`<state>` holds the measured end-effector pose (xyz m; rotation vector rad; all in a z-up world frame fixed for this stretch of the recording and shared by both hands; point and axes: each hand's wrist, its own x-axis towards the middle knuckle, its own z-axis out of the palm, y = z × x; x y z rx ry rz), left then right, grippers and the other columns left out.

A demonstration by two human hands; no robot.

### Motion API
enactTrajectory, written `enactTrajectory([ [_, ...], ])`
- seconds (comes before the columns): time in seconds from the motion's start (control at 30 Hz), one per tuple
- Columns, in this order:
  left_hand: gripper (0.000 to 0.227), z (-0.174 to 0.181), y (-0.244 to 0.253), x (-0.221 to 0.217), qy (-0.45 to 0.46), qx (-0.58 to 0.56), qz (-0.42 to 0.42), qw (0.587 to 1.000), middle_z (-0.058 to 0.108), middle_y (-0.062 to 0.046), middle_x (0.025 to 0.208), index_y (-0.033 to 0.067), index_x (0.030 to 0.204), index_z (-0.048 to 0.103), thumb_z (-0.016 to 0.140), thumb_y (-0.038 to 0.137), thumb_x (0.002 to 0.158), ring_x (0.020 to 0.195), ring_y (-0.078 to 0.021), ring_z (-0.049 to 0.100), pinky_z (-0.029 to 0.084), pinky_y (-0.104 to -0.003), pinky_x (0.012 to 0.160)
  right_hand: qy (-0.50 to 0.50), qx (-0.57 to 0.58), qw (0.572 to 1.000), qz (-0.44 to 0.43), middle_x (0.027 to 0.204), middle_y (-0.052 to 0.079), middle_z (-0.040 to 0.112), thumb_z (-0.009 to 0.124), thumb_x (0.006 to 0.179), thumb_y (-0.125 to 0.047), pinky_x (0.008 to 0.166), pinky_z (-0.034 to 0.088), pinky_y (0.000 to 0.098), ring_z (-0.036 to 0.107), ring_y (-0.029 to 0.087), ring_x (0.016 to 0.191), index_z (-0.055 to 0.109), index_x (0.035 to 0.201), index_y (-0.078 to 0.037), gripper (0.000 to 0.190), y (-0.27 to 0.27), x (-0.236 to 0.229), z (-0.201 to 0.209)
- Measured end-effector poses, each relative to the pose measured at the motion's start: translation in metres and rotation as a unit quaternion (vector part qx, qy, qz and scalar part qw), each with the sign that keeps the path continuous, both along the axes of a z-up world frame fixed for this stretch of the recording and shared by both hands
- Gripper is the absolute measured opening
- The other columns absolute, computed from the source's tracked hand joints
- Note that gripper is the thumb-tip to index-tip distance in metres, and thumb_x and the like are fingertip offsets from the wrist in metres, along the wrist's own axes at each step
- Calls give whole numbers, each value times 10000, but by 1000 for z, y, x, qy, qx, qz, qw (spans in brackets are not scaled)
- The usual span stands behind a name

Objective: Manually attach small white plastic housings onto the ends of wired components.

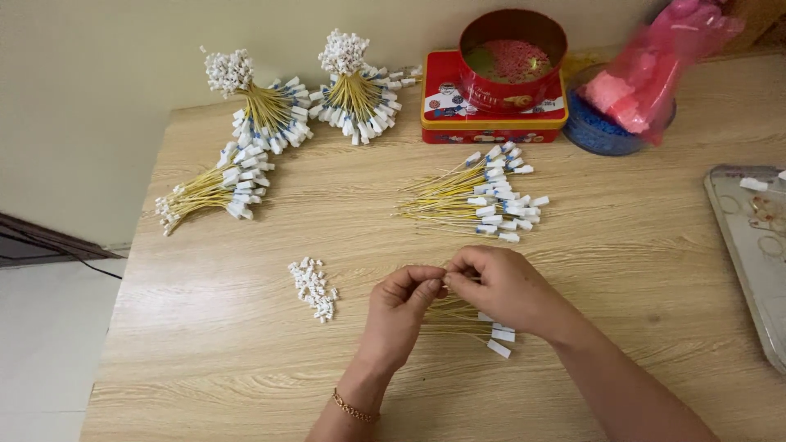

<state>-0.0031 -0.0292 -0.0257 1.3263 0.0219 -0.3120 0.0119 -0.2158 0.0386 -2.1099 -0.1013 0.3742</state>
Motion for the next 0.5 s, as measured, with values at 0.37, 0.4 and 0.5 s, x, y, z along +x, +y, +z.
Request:
enactTrajectory([
  [0.37, 176, 32, 30, 7, -89, 333, -38, 938, 777, -61, 936, 61, 1055, 783, 699, 134, 918, 826, -145, 710, 579, -298, 746, -153, -232, 959, -44, 957, 38, 706, 703, 903, -268, 805, 533, 404, 666, 234, 926, 751, 1003, -135, 174, -50, 27, -56],
  [0.4, 177, 37, 35, 8, -124, 424, -63, 895, 764, -80, 928, 82, 1040, 797, 706, 170, 917, 821, -170, 718, 578, -314, 748, -184, -262, 945, -71, 977, 39, 690, 704, 877, -250, 818, 527, 426, 654, 261, 965, 751, 1022, -157, 178, -58, 30, -59],
  [0.5, 182, 33, 35, 7, -170, 413, -47, 893, 743, -111, 966, 53, 1022, 774, 720, 181, 904, 824, -232, 685, 573, -351, 722, -175, -267, 945, -74, 1008, 36, 668, 735, 855, -286, 819, 529, 411, 658, 242, 969, 742, 1032, -173, 210, -58, 30, -57],
])
